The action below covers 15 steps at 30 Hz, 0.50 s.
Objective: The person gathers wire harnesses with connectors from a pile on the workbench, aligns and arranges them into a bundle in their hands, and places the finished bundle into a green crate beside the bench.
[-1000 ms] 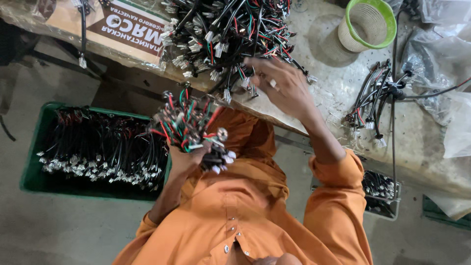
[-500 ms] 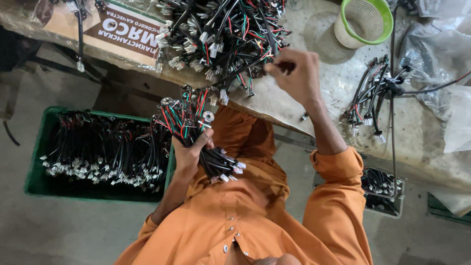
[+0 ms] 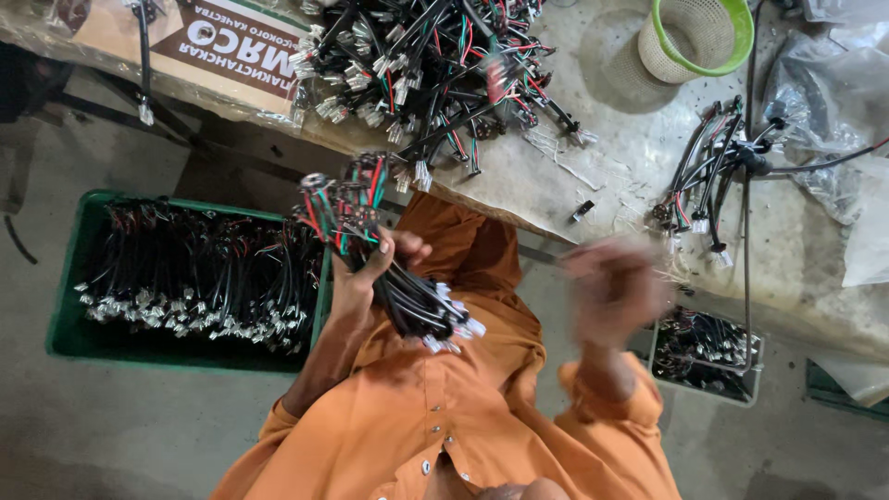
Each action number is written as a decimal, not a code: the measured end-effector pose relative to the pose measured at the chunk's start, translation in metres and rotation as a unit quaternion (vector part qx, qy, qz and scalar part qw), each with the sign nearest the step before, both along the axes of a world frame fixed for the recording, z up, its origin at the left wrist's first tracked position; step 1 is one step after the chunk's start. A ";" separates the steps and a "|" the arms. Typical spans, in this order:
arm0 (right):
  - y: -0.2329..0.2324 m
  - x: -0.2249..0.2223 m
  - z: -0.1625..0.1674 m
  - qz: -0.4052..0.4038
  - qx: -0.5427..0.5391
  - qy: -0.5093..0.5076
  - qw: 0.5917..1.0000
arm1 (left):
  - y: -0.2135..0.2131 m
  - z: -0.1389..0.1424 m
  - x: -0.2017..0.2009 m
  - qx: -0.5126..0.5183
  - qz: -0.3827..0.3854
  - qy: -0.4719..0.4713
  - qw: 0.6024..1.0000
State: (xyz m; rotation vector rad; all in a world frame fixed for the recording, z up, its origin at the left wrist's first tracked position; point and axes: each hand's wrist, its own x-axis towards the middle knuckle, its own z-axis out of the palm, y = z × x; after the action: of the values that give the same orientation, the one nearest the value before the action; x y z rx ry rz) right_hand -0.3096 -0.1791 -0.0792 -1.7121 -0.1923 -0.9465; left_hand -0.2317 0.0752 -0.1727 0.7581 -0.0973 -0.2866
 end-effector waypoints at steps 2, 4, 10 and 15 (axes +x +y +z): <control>0.030 -0.010 -0.011 0.051 -0.288 0.100 0.951 | -0.002 0.012 0.000 -0.020 -0.048 -0.002 0.999; 0.060 -0.009 -0.027 0.114 -0.284 0.208 0.929 | -0.003 0.019 0.000 -0.069 -0.088 -0.031 0.993; 0.078 -0.007 -0.033 0.191 -0.150 0.268 0.932 | -0.020 0.005 0.021 0.145 0.032 -0.074 0.986; 0.081 -0.008 -0.027 0.131 -0.073 0.229 0.962 | -0.040 0.001 0.082 0.169 0.066 -0.102 0.978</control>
State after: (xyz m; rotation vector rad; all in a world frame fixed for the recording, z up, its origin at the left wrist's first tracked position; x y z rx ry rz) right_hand -0.3177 -0.0981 -0.1060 -1.9367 -0.1785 -0.3319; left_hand -0.1494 0.0353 -0.1716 1.1272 -0.1946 -0.0977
